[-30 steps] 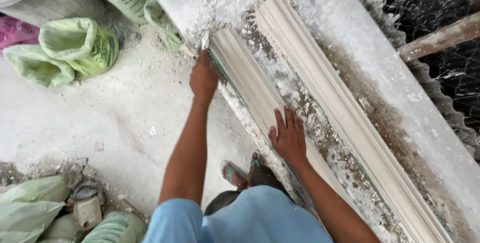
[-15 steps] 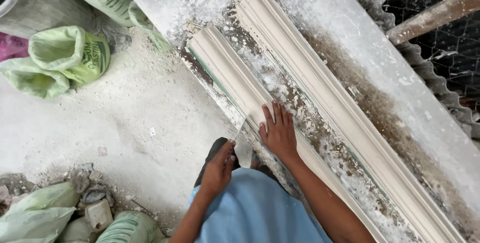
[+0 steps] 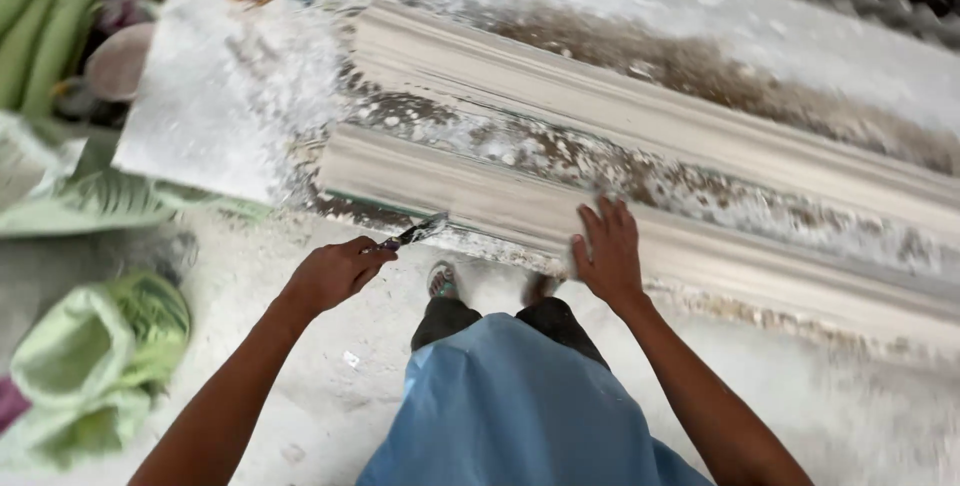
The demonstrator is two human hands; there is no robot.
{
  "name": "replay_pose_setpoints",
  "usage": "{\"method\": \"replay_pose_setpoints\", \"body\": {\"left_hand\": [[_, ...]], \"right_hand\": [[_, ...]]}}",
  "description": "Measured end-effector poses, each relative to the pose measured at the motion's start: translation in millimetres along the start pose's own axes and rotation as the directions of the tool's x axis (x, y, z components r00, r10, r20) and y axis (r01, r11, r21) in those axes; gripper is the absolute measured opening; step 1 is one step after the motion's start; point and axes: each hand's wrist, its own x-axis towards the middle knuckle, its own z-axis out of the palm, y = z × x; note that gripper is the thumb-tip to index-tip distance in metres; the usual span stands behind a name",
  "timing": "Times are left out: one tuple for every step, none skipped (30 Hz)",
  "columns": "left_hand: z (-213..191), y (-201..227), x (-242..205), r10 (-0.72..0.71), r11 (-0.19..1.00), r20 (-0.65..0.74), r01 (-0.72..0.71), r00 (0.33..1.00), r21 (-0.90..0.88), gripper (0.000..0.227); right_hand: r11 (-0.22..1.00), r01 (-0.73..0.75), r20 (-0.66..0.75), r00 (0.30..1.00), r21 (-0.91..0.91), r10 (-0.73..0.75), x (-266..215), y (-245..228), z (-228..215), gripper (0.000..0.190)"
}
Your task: The person cleans white molded profiles by wiping them with a cloth and scraping them with a small metal tool. The person handles the profiles one at a time, moving them on a workbench covered in white dust.
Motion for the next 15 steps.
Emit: {"method": "replay_pose_setpoints", "body": {"left_hand": [[21.8, -0.8, 19.3, 0.043, 0.999, 0.026, -0.043, 0.999, -0.005, 0.028], [45.1, 4.3, 33.3, 0.089, 0.996, 0.03, -0.089, 0.996, -0.005, 0.031], [69.2, 14.0, 41.2, 0.136, 0.991, 0.035, -0.135, 0.99, -0.006, 0.035], [90.2, 43.1, 59.0, 0.182, 0.983, 0.033, -0.182, 0.983, -0.003, 0.039], [111.0, 77.6, 71.5, 0.229, 0.973, 0.032, -0.229, 0.973, -0.001, 0.043], [131.4, 118.7, 77.7, 0.27, 0.963, 0.033, -0.27, 0.962, 0.0, 0.047], [128.9, 131.3, 79.3, 0.295, 0.955, 0.046, -0.295, 0.954, -0.001, 0.047], [127.0, 143.4, 78.1, 0.292, 0.956, 0.082, -0.293, 0.953, 0.008, 0.043], [125.5, 156.0, 76.3, 0.287, 0.956, 0.117, -0.292, 0.951, 0.019, 0.038], [115.9, 154.9, 76.5, 0.304, 0.951, 0.139, -0.309, 0.943, 0.018, 0.038], [106.4, 154.3, 77.4, 0.266, 0.963, 0.186, -0.267, 0.946, -0.02, 0.037], [96.3, 152.9, 85.5, 0.233, 0.972, 0.224, -0.228, 0.946, -0.05, 0.037], [88.6, 131.8, 87.7, 0.254, 0.967, 0.236, -0.25, 0.938, -0.045, 0.037], [83.6, 115.2, 86.3, 0.261, 0.963, 0.245, -0.27, 0.934, 0.004, 0.042], [78.6, 98.1, 85.6, 0.269, 0.955, 0.253, -0.29, 0.929, 0.052, 0.049]], "right_hand": [[0.999, -0.049, -0.007, 0.999, -0.011, 0.049, -26.6, 2.7, -0.8, 0.054], [0.99, -0.134, -0.089, 0.987, 0.044, 0.137, -48.3, 4.4, 0.5, 0.052], [0.972, -0.212, -0.166, 0.96, 0.105, 0.227, -70.8, 4.7, 1.9, 0.05], [0.966, -0.238, -0.181, 0.95, 0.1, 0.253, -92.3, 10.9, 8.7, 0.05], [0.926, -0.357, -0.226, 0.898, 0.125, 0.377, -114.3, 16.7, 15.7, 0.049], [0.87, -0.467, -0.261, 0.83, 0.158, 0.493, -137.6, 21.9, 22.8, 0.049], [0.858, -0.489, -0.272, 0.813, 0.159, 0.514, -150.8, 25.0, 26.9, 0.049], [0.827, -0.534, -0.299, 0.771, 0.176, 0.562, -165.1, 26.3, 32.5, 0.049], [0.793, -0.577, -0.324, 0.725, 0.194, 0.607, -180.2, 27.4, 38.2, 0.049], [0.776, -0.598, -0.324, 0.707, 0.201, 0.628, -189.1, 22.8, 41.2, 0.049], [0.694, -0.667, -0.269, 0.639, 0.272, 0.72, -198.0, 18.2, 43.9, 0.049], [0.605, -0.721, -0.218, 0.565, 0.339, 0.796, -200.6, 18.4, 46.9, 0.049], [0.588, -0.73, -0.227, 0.543, 0.348, 0.808, -205.9, 16.6, 52.9, 0.049], [0.582, -0.736, -0.218, 0.54, 0.346, 0.813, -216.1, 16.2, 54.7, 0.049], [0.576, -0.742, -0.21, 0.538, 0.343, 0.817, -225.9, 15.5, 56.6, 0.049]]}}
